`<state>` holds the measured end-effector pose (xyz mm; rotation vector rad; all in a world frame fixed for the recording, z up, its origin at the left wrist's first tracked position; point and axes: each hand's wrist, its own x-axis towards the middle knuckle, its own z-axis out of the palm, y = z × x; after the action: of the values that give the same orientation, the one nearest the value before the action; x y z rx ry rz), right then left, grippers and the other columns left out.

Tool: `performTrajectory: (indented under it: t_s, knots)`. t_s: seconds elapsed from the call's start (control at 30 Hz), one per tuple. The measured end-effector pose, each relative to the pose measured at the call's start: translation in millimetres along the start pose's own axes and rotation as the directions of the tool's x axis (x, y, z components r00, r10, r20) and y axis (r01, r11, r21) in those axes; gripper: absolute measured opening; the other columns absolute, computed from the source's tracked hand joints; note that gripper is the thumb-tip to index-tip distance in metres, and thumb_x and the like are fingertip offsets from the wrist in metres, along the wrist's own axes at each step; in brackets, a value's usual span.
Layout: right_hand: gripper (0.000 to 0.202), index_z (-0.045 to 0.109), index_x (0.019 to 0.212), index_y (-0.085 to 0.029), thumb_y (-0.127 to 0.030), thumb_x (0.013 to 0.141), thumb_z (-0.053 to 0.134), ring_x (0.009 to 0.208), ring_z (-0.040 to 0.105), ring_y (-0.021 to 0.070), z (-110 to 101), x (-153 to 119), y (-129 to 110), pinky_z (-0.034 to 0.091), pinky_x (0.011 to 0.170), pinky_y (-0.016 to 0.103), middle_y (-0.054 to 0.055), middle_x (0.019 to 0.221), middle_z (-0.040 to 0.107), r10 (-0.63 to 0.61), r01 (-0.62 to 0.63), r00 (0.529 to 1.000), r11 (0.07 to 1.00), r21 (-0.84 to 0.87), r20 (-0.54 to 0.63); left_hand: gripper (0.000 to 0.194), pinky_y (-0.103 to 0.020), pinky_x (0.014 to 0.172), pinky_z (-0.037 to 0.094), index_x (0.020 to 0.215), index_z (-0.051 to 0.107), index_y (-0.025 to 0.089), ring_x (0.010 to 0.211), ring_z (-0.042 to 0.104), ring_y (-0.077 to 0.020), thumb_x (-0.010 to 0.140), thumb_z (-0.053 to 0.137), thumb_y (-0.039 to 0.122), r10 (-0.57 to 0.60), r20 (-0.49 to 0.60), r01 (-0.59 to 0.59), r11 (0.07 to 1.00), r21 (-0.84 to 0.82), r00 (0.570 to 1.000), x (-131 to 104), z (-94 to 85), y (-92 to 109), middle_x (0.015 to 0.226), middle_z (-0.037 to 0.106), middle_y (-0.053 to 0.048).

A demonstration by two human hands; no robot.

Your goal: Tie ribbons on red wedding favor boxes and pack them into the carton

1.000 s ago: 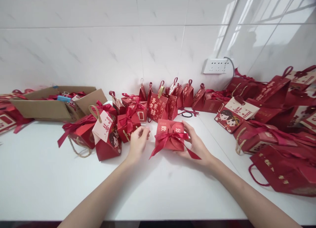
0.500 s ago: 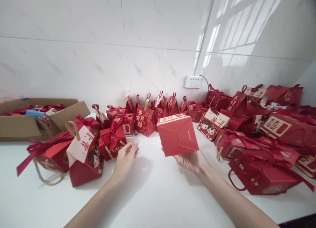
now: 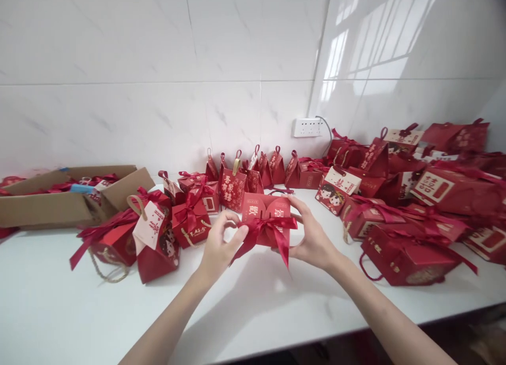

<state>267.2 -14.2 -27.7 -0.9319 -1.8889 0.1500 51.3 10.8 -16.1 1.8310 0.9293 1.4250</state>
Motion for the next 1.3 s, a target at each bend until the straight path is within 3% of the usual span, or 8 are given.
performTrajectory:
  t_s: [0.4,0.6,0.7,0.87,0.97,1.1,1.2,1.3]
  knots:
    - [0.103,0.015,0.145,-0.029,-0.034,0.064,0.078,0.127,0.044,0.0318,-82,-97,-51,0.047,0.098,0.048,0.014,0.143,0.036,0.150,-0.150,0.989,0.976,-0.157,-0.014,0.023,-0.024,0.061,0.044,0.069,0.055,0.019,0.067,0.055,-0.0145,0.083,0.052,0.037,0.056,0.348,-0.081,0.995,0.058,0.936,-19,53.6,49,0.069,0.060,-0.001]
    - [0.106,0.017,0.143,-0.030,-0.037,0.059,0.080,0.127,0.043,0.0345,-106,-184,-91,0.046,0.098,0.049,0.015,0.144,0.035,0.258,-0.309,0.944,0.912,-0.269,-0.207,0.025,-0.019,0.042,0.039,0.067,0.054,0.021,0.065,0.057,-0.0156,0.083,0.053,0.040,0.143,0.622,-0.150,0.988,-0.041,0.770,-42,108.1,66,0.068,0.060,-0.001]
    - [0.107,0.020,0.142,-0.030,-0.046,0.056,0.081,0.126,0.045,0.0352,-123,-221,-120,0.049,0.095,0.047,0.016,0.142,0.036,0.274,-0.356,0.914,0.894,-0.271,-0.298,0.024,-0.019,0.048,0.044,0.064,0.053,0.021,0.066,0.059,-0.0150,0.082,0.054,0.038,0.286,0.681,-0.221,0.958,-0.183,0.675,-53,143.7,80,0.069,0.061,-0.001]
    - [0.097,0.023,0.141,-0.027,-0.033,0.062,0.078,0.128,0.042,0.0354,-164,-263,-174,0.045,0.098,0.050,0.017,0.141,0.037,0.251,-0.460,0.873,0.711,-0.533,-0.419,0.023,-0.022,0.059,0.046,0.063,0.052,0.020,0.060,0.056,-0.0118,0.083,0.057,0.030,0.546,0.670,-0.279,0.836,-0.472,0.503,-75,214.1,115,0.062,0.058,0.001]
    - [0.087,0.022,0.142,-0.029,-0.024,0.070,0.071,0.130,0.039,0.0333,-185,-286,-202,0.046,0.096,0.049,0.015,0.144,0.033,0.215,-0.516,0.836,0.624,-0.587,-0.505,0.022,-0.022,0.055,0.044,0.064,0.051,0.020,0.059,0.054,-0.0114,0.083,0.059,0.028,0.658,0.608,-0.250,0.742,-0.622,0.444,-92,253.5,142,0.061,0.057,0.001]
    - [0.080,0.024,0.143,-0.028,-0.031,0.076,0.068,0.129,0.039,0.0351,-215,-317,-226,0.047,0.094,0.052,0.014,0.146,0.030,0.169,-0.526,0.834,0.535,-0.662,-0.526,0.025,-0.022,0.053,0.042,0.063,0.049,0.019,0.057,0.050,-0.0105,0.082,0.061,0.030,0.761,0.548,-0.204,0.632,-0.748,0.349,-107,298.3,170,0.060,0.055,0.001]
    - [0.072,0.029,0.143,-0.030,-0.038,0.080,0.063,0.130,0.038,0.0343,-247,-332,-240,0.046,0.095,0.054,0.011,0.147,0.030,0.145,-0.534,0.834,0.453,-0.714,-0.532,0.025,-0.023,0.054,0.041,0.063,0.048,0.019,0.058,0.049,-0.0105,0.085,0.056,0.027,0.781,0.528,-0.214,0.608,-0.765,0.333,-108,334.3,175,0.059,0.053,0.001]
    - [0.074,0.038,0.138,-0.033,-0.036,0.072,0.072,0.125,0.045,0.0326,-288,-335,-251,0.048,0.094,0.053,0.008,0.141,0.040,0.009,-0.581,0.783,0.369,-0.726,-0.622,0.021,-0.025,0.061,0.043,0.068,0.048,0.019,0.064,0.051,-0.0119,0.089,0.047,0.019,0.798,0.490,-0.307,0.592,-0.745,0.350,-104,372.0,171,0.064,0.055,0.000]
